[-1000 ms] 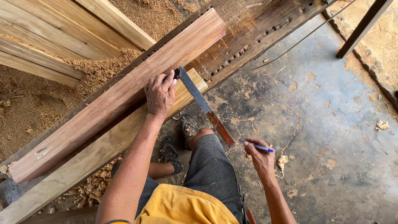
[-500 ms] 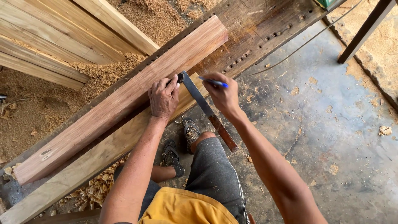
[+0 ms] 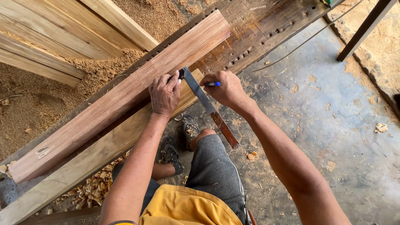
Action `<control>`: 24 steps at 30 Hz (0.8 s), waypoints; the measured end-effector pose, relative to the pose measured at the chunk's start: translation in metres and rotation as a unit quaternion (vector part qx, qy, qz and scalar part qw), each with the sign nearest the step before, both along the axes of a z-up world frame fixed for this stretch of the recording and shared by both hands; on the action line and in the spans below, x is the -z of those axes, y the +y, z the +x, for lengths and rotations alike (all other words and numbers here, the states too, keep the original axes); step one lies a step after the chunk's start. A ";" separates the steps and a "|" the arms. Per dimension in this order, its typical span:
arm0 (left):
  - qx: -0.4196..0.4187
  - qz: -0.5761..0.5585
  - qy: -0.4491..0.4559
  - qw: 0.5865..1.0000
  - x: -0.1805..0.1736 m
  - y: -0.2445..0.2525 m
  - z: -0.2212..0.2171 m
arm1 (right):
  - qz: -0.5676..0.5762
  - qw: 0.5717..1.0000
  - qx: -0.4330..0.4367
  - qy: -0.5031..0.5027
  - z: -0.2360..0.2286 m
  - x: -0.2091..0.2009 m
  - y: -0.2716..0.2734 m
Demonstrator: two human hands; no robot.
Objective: Using a square and a pen to mark lines on wooden planks on a workbench.
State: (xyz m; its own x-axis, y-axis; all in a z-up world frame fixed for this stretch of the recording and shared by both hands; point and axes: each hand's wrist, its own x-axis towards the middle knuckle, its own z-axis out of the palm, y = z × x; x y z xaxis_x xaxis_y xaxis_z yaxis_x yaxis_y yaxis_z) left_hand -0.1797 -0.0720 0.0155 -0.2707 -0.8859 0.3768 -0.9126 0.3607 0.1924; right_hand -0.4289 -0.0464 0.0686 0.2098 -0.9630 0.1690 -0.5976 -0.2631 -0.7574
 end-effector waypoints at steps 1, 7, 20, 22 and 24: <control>0.004 -0.002 0.006 1.000 0.001 0.000 0.001 | 0.018 0.999 -0.011 0.028 -0.004 -0.001 0.008; 0.006 -0.008 0.011 1.000 -0.002 0.002 0.000 | 0.106 0.991 -0.019 0.083 -0.035 0.052 0.066; 0.002 0.007 0.025 1.000 0.009 -0.010 -0.013 | 0.377 0.868 0.134 -0.294 -0.065 0.080 0.189; 0.001 0.004 0.018 1.000 0.009 -0.011 -0.015 | 0.377 0.867 0.132 -0.297 -0.067 0.080 0.188; -0.002 0.003 0.009 1.000 0.008 -0.010 -0.016 | 0.380 0.865 0.130 -0.301 -0.067 0.080 0.188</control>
